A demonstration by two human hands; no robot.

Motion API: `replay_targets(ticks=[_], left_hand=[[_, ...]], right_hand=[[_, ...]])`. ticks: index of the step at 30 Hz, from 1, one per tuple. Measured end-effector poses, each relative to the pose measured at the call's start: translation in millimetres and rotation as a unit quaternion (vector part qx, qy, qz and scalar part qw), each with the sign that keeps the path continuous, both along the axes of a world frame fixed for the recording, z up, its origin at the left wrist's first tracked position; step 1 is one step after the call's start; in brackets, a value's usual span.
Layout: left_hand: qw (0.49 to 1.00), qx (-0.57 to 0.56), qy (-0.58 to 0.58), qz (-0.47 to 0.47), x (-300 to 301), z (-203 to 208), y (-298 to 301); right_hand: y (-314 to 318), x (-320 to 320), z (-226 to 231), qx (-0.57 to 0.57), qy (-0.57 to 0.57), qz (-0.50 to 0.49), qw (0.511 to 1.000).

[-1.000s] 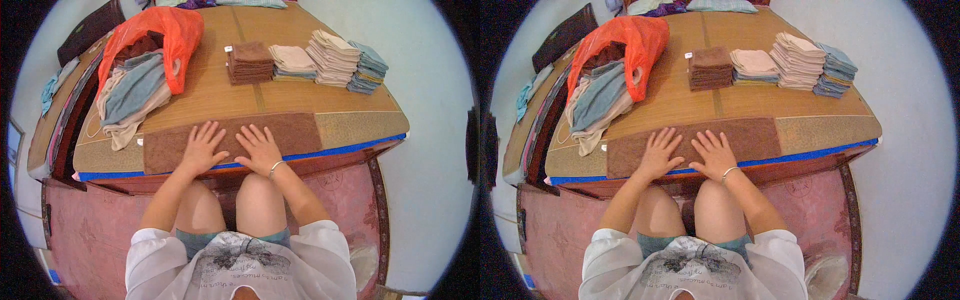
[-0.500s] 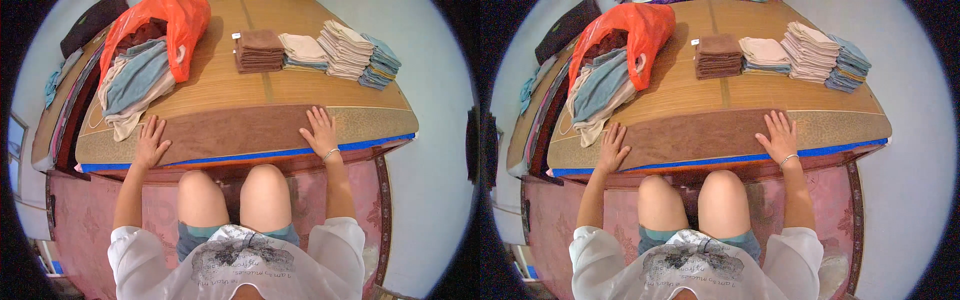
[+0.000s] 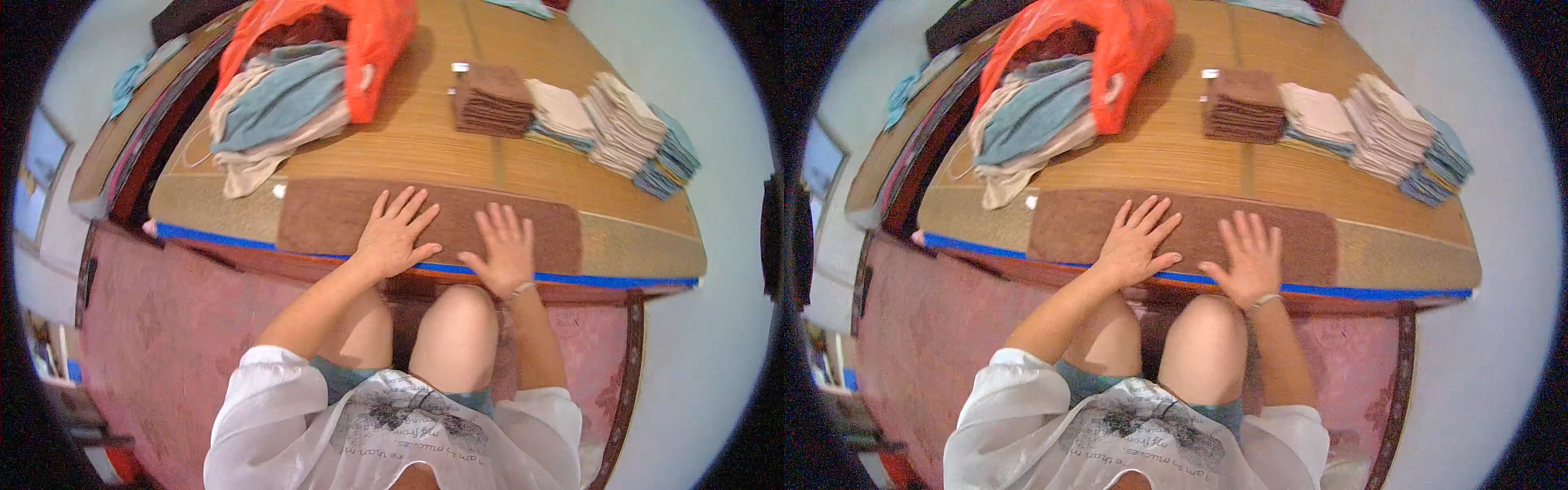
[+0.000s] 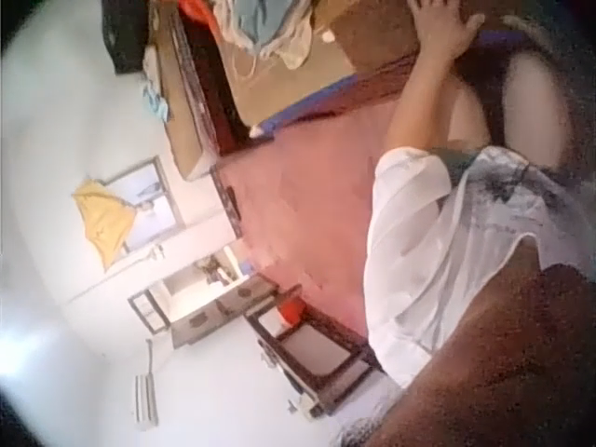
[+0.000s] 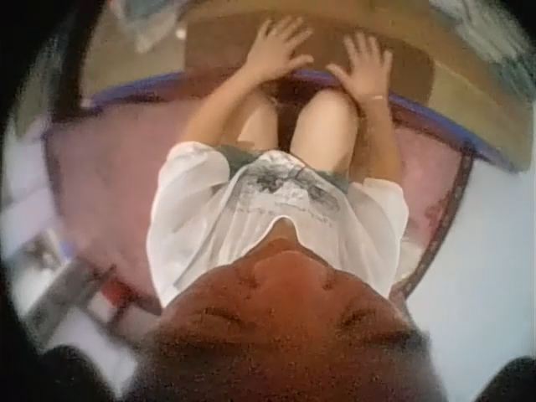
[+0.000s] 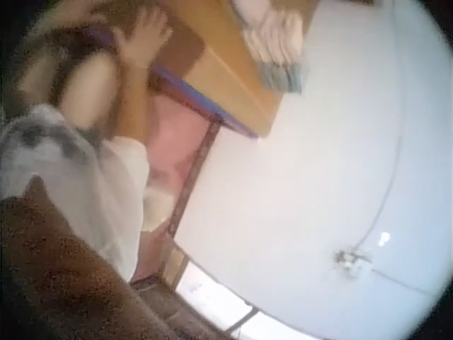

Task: The person takes towels from a pile, folds each towel by hand, and stacks them into organized piles on the bed.

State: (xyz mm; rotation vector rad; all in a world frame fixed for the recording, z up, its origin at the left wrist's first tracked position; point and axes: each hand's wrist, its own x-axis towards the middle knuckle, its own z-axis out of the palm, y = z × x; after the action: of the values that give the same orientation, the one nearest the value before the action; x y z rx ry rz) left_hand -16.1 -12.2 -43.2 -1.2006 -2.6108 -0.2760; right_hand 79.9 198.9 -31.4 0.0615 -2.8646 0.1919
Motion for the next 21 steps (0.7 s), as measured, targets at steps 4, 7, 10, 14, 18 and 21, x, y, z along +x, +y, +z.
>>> replay_targets(ticks=[4, 7, 10, 14, 18, 21], left_hand=[[1.0, -0.009, -0.009, 0.022, -15, 9, -37], [0.997, -0.013, 0.008, 0.08, -28, 5, -80], [0.992, -0.009, 0.01, 0.129, -40, 7, -116], [0.988, 0.017, 0.013, 0.153, -49, 2, -135], [0.986, 0.007, 0.026, 0.163, -45, -3, -140], [0.988, 0.028, 0.014, 0.149, -51, -1, -132]], right_hand=[[41, 17, -4, 0.025, 0.003, -0.051, 0.998], [62, 22, -10, 0.026, 0.0, -0.074, 0.997], [76, 33, -13, 0.033, 0.0, -0.123, 0.992], [67, 44, -3, -0.005, 0.081, -0.111, 0.991], [-26, 68, 76, -0.357, 0.244, 0.101, 0.896], [-81, 101, 123, -0.535, 0.239, 0.393, 0.708]])
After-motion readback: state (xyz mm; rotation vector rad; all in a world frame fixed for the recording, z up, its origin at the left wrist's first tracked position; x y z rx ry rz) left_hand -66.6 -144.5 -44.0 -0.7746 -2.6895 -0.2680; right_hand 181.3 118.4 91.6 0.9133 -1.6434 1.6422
